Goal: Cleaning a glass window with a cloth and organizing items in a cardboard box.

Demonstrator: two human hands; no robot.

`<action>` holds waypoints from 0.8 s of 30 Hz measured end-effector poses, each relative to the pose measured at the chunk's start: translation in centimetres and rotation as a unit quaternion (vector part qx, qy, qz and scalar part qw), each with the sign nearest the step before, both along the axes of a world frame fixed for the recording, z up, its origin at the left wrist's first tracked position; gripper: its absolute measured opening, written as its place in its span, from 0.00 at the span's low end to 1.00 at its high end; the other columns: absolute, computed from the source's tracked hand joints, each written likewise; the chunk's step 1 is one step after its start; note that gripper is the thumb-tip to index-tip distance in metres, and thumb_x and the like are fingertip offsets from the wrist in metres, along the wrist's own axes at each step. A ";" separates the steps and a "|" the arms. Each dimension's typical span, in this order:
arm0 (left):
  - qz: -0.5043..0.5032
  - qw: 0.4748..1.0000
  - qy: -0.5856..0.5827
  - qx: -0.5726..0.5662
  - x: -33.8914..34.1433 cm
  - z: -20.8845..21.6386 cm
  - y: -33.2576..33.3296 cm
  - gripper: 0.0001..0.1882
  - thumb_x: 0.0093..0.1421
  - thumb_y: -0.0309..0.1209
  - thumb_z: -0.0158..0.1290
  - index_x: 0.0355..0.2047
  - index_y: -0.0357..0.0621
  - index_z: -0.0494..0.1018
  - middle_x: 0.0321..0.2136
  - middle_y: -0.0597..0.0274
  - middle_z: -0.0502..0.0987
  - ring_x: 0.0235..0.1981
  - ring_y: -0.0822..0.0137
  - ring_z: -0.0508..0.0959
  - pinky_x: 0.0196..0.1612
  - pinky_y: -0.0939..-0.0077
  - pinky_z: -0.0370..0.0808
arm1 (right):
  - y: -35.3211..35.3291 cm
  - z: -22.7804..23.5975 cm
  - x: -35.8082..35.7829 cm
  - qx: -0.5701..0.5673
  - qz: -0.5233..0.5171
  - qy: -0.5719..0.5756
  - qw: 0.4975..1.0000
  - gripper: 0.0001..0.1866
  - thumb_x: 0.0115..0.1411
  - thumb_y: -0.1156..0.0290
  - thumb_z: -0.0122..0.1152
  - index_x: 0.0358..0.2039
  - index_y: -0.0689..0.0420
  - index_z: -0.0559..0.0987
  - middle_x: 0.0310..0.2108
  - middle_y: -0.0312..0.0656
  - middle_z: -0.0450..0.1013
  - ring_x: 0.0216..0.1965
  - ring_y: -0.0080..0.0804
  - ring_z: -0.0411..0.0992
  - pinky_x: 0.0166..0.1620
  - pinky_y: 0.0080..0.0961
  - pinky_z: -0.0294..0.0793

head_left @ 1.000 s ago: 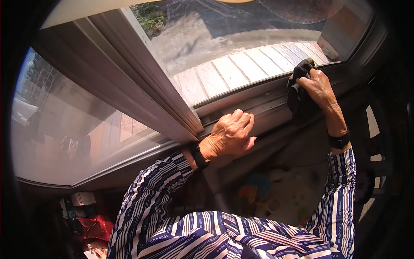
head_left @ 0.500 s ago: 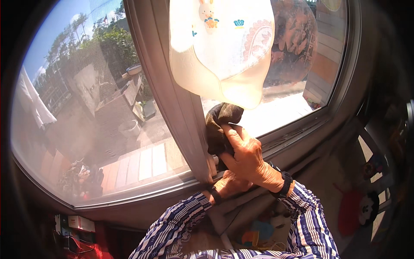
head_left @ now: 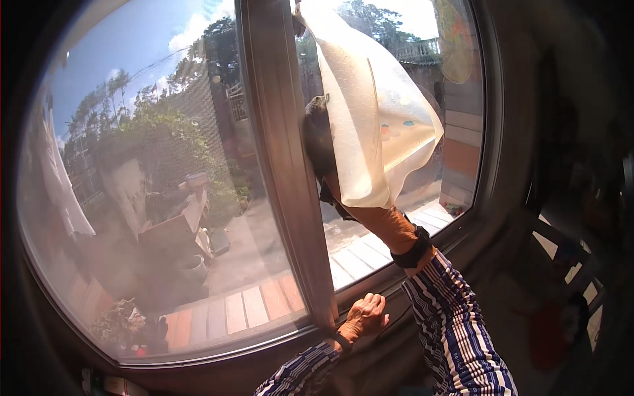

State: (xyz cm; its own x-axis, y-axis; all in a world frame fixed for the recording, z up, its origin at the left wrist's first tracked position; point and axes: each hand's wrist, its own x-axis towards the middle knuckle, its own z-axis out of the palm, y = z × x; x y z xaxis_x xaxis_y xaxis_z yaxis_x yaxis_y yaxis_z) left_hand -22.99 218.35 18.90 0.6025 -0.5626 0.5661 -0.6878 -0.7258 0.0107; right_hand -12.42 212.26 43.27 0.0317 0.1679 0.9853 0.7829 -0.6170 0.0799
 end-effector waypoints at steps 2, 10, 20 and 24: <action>0.000 1.000 -0.017 -0.006 0.3 0.1 0.1 0.23 0.38 0.38 0.59 0.32 0.35 0.69 0.25 0.60 0.69 0.30 0.64 0.71 0.28 0.75 0.71 | -0.3 1.3 -0.8 0.037 0.192 0.136 0.971 0.23 0.53 0.70 0.57 0.50 0.58 0.66 0.47 0.47 0.66 0.48 0.35 0.66 0.50 0.26 0.68; -0.003 1.000 0.002 -0.001 -0.4 -0.3 -0.3 0.22 0.39 0.39 0.59 0.31 0.35 0.70 0.26 0.59 0.70 0.30 0.64 0.72 0.29 0.77 0.71 | -3.4 5.0 0.0 0.022 0.124 0.127 0.984 0.22 0.49 0.72 0.58 0.47 0.58 0.69 0.44 0.49 0.66 0.45 0.37 0.67 0.48 0.29 0.68; 0.013 1.000 -0.003 0.017 0.2 -0.6 -0.7 0.20 0.39 0.39 0.59 0.29 0.39 0.70 0.25 0.60 0.70 0.30 0.64 0.72 0.30 0.75 0.72 | -2.3 -6.1 -2.4 -0.181 -0.087 0.110 0.973 0.22 0.45 0.74 0.60 0.44 0.58 0.72 0.41 0.52 0.68 0.42 0.40 0.68 0.46 0.32 0.69; 0.016 0.999 -0.038 -0.009 0.6 -0.7 0.0 0.23 0.39 0.40 0.59 0.32 0.39 0.69 0.25 0.60 0.68 0.30 0.64 0.72 0.29 0.75 0.72 | -4.9 -10.8 -4.1 -0.146 0.087 0.115 0.979 0.29 0.35 0.78 0.61 0.44 0.53 0.73 0.48 0.47 0.62 0.47 0.48 0.63 0.47 0.40 0.68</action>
State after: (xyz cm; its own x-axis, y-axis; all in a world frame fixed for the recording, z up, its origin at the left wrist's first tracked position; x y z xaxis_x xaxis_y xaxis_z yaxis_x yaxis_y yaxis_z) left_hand -22.44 218.33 18.16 0.5747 -0.5335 0.6206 -0.6635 -0.7476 -0.0282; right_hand -16.52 207.34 32.43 0.1934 0.4646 0.8641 0.8918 -0.4505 0.0426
